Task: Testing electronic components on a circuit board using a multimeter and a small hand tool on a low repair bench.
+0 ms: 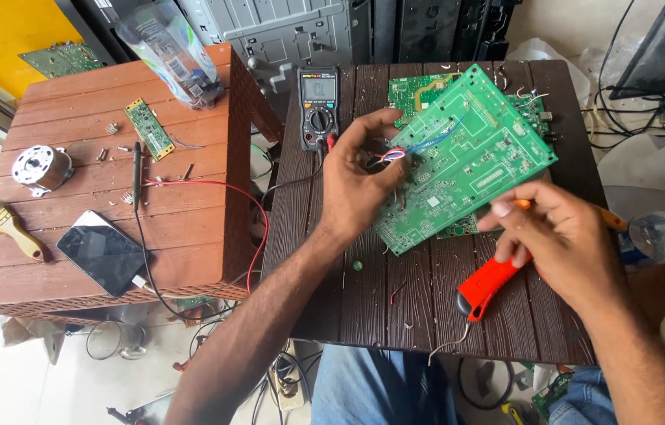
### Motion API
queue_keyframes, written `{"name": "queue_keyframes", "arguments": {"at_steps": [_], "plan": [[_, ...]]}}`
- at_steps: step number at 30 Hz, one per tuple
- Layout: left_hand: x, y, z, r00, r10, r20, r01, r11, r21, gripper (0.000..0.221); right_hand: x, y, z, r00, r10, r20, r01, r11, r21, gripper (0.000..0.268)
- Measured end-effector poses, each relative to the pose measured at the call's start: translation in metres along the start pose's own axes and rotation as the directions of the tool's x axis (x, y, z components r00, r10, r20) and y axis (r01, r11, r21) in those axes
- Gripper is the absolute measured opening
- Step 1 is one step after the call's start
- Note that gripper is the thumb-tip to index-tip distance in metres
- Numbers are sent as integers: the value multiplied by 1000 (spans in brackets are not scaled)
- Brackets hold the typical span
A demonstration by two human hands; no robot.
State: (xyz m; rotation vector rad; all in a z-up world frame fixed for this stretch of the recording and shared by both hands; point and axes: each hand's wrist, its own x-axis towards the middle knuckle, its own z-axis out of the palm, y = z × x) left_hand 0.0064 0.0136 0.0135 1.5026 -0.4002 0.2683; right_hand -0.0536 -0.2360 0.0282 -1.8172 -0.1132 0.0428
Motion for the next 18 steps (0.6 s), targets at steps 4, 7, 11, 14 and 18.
{"name": "queue_keyframes", "arguments": {"at_steps": [4, 7, 11, 14, 18], "plan": [[-6, 8, 3, 998, 48, 44, -46, 998, -46, 58, 5, 11, 11, 1000, 11, -3, -10, 994, 106, 28], [-5, 8, 4, 985, 114, 133, -113, 993, -15, 65, 6, 8, 13, 997, -79, -7, 77, 944, 321, 22], [1, 6, -6, 969, 187, 163, -187, 982, -19, 76, 11, 9, 3, 998, -16, -57, 45, 834, 550, 14], [5, 4, -11, 987, 135, 85, -140, 989, 48, 68, 12, 14, -3, 998, -22, -65, 58, 776, 628, 11], [9, -7, -14, 977, -143, 156, 172, 965, -197, 68, 10, 17, -5, 991, -112, -76, 133, 730, 671, 7]]}}
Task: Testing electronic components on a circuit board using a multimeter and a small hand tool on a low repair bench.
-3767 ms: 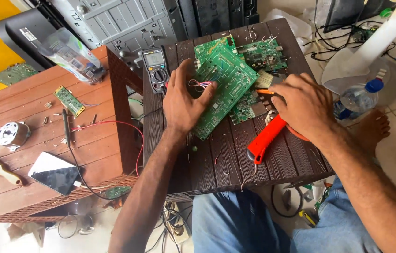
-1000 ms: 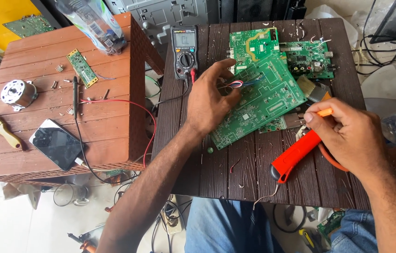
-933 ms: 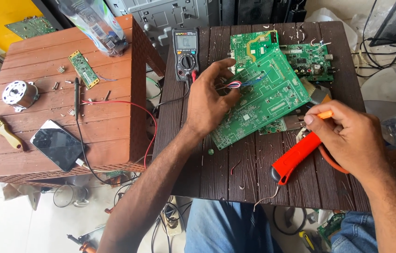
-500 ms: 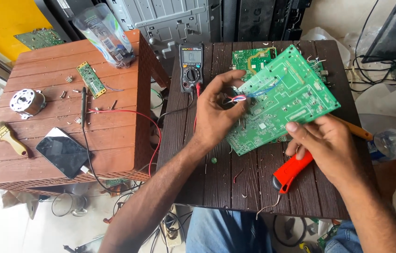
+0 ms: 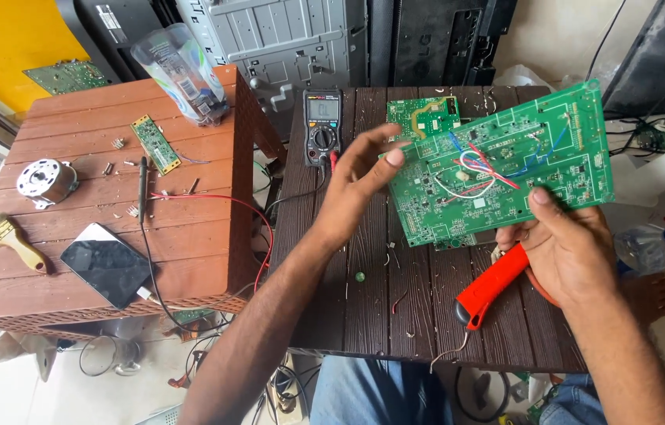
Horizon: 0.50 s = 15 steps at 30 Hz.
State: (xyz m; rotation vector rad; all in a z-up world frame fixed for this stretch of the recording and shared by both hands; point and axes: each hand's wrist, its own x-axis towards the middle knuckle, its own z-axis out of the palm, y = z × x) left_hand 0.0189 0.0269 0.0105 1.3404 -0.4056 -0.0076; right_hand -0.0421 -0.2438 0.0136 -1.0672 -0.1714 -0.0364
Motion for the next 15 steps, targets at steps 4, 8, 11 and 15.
{"name": "queue_keyframes", "arguments": {"at_steps": [4, 8, 11, 15], "plan": [[-6, -24, 2, 977, -160, 137, 175, 979, -105, 59, -3, 3, -3, 1000, 12, 10, -13, 999, 34, 5], [-8, -24, 4, 961, 2, 278, 39, 989, -144, 26, -5, 4, -2, 1000, -8, 15, 8, 1000, 17, 13], [-11, -14, 9, 963, 10, 270, 15, 996, -89, 28, -7, 5, -5, 1000, -3, -5, 3, 1000, 7, 11], [-11, -11, 9, 963, 22, 267, -8, 998, -56, 32, -7, 6, -6, 1000, -7, -8, 7, 1000, -23, 8]]}}
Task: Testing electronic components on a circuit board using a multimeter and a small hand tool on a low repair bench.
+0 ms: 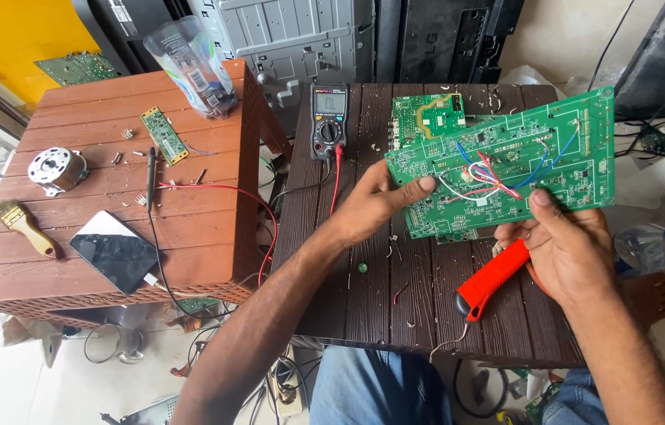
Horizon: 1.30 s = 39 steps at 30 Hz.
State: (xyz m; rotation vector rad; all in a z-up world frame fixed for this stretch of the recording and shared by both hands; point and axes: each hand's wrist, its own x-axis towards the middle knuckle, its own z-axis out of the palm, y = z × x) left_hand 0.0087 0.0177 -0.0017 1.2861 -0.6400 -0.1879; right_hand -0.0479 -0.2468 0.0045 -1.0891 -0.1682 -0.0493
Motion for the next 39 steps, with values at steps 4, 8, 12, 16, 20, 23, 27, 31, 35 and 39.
{"name": "queue_keyframes", "arguments": {"at_steps": [4, 8, 12, 16, 20, 23, 27, 31, 35, 39], "plan": [[-1, 1, 1, 1000, -25, -4, 25, 1000, 1, 32, 0, 0, -1, 1000, 14, 4, -14, 1000, 19, 10], [0, -4, 0, 997, -73, -22, 72, 997, -11, 36, 1, -1, 0, 1000, 0, 10, 0, 1000, 20, 11], [-1, -3, 2, 990, -143, -2, 143, 990, -15, 45, 3, -1, -2, 999, -24, 33, 20, 994, 106, 9], [-1, -4, 5, 974, -224, 38, 225, 974, -26, 41, 6, 2, -7, 1000, -26, 2, 25, 990, 135, 8], [-5, 0, 12, 987, -162, 3, 162, 984, -71, 42, 9, 6, -9, 993, -118, -19, 118, 993, -13, 12], [-3, -3, 5, 987, -159, 37, 163, 956, -246, 32, 7, 1, -4, 997, -81, 19, 78, 991, 105, 8], [-4, -6, -4, 975, -20, 222, 126, 872, -473, 27, 7, -7, 5, 998, 8, 54, -23, 962, 273, 15], [-2, 5, 4, 955, -3, 298, 151, 867, -476, 50, 8, -7, 15, 995, 32, 93, -66, 920, 386, 21], [0, 7, 14, 972, 74, 223, 9, 937, -349, 26, 7, -5, 19, 995, 80, 56, -94, 928, 360, 20], [1, 1, 18, 991, 74, 108, -28, 926, -376, 21, 10, -1, 17, 973, 225, -55, -200, 935, 294, 23]]}}
